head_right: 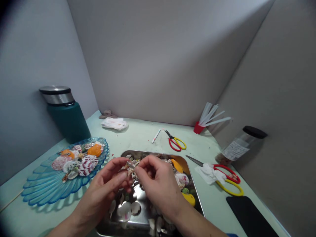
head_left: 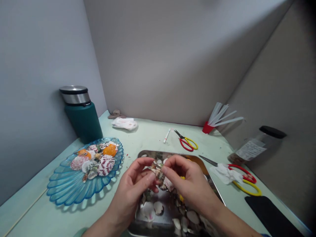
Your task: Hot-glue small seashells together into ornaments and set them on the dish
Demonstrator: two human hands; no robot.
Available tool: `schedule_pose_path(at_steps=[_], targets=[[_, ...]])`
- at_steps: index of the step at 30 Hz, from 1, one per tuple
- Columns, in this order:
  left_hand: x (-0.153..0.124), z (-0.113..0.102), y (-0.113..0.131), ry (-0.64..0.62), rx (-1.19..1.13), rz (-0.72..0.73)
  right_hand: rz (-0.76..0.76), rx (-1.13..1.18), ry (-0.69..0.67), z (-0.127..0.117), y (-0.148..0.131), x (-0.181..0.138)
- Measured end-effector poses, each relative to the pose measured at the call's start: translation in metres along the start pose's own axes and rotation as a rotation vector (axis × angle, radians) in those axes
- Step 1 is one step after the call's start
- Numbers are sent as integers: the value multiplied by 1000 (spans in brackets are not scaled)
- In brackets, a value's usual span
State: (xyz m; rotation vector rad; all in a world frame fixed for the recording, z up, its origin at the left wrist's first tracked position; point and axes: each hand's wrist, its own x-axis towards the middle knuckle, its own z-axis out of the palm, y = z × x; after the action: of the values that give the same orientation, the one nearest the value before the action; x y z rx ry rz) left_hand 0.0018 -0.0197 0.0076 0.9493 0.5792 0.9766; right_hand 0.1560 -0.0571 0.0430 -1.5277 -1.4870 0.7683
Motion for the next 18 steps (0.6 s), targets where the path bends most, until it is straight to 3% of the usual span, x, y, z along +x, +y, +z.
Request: schedule_pose_path(at_steps=[12, 18], targets=[[-3, -1, 1, 6, -46, 7, 257, 434, -269, -6, 2, 7], [1, -2, -2, 0, -7, -3, 292, 474, -312, -6, 1, 7]])
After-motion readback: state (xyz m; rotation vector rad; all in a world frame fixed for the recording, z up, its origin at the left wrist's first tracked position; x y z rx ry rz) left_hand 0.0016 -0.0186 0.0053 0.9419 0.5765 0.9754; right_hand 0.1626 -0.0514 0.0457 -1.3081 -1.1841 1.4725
